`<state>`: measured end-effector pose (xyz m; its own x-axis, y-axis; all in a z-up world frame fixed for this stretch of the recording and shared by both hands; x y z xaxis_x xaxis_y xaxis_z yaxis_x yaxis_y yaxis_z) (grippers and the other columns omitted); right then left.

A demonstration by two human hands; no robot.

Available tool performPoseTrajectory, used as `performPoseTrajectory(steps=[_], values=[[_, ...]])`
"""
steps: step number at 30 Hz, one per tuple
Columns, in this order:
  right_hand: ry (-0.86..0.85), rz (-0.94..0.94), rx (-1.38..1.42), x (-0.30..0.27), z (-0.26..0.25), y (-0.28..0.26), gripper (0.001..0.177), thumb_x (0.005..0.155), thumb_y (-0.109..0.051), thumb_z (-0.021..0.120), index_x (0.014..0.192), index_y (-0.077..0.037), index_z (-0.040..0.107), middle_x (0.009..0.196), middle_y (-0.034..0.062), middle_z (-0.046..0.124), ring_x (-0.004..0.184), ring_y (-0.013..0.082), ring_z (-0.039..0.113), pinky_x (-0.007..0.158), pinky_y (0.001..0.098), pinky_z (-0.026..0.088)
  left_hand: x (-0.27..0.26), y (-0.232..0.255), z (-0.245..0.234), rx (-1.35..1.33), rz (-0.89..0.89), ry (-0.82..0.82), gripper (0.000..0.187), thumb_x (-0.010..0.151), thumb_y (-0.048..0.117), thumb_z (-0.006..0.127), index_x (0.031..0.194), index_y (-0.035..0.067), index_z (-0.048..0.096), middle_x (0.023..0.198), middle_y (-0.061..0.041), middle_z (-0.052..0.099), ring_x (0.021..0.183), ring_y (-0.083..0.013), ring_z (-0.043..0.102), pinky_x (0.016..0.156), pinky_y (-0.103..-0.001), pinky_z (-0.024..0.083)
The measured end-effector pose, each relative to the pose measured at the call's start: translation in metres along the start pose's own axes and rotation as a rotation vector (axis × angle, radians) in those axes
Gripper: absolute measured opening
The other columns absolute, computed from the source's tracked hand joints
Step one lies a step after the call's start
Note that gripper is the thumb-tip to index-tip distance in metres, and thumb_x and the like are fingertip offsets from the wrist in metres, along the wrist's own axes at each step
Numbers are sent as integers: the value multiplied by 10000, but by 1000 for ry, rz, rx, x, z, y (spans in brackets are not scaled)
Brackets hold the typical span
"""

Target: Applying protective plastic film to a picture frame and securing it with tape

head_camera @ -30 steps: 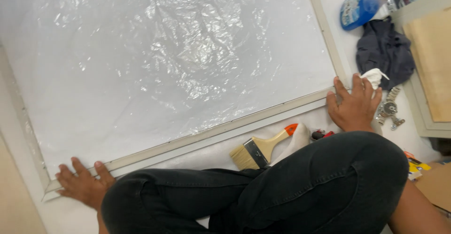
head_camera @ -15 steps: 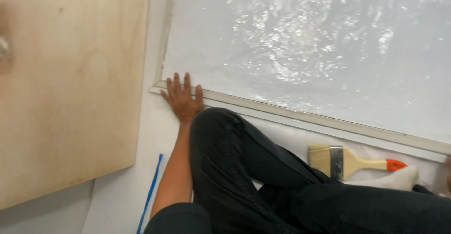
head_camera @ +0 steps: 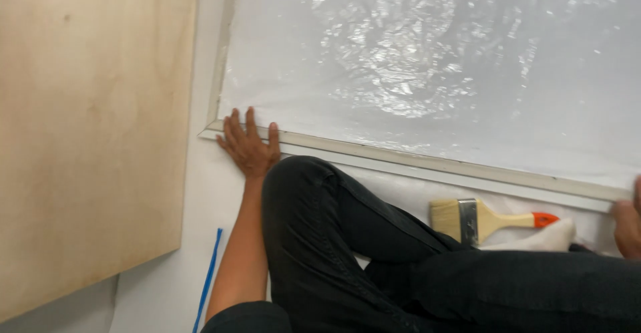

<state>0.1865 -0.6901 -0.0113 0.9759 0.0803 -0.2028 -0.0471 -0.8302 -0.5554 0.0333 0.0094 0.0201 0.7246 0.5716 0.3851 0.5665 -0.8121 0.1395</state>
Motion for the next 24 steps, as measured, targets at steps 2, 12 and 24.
performPoseTrajectory(steps=[2,12,24], values=[[57,-152,-197,6,-26,12,481,1036,48,508,1497,170,447,1547,368,465,1437,471,451,1185,558,369,3,0,-11,-40,43,-24,647,976,568,551,1432,109,559,1518,-201,431,1418,-426,353,1159,-712,111],[862,-95,-6,-80,-181,-24,198,1066,128,536,1200,154,680,1021,223,742,894,256,713,772,313,557,67,105,-122,-286,325,106,491,1010,-20,762,1354,-187,454,1274,-315,418,1160,-456,420,960,-549,396],[832,542,461,-187,-139,-33,226,980,20,527,1192,31,606,971,97,684,832,139,688,701,243,523,-36,305,-134,-952,516,-474,98,1009,112,628,1007,17,604,1164,-174,662,1072,-290,651,916,-404,560]])
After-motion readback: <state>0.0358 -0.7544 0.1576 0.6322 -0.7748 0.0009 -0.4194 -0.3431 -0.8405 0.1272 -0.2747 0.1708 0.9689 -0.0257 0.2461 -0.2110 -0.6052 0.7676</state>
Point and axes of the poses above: each hand's wrist, its own x-axis towards the middle knuckle, its own z-axis out of the palm, y = z × x, the point moved 3 cm from there along x, towards the middle knuckle
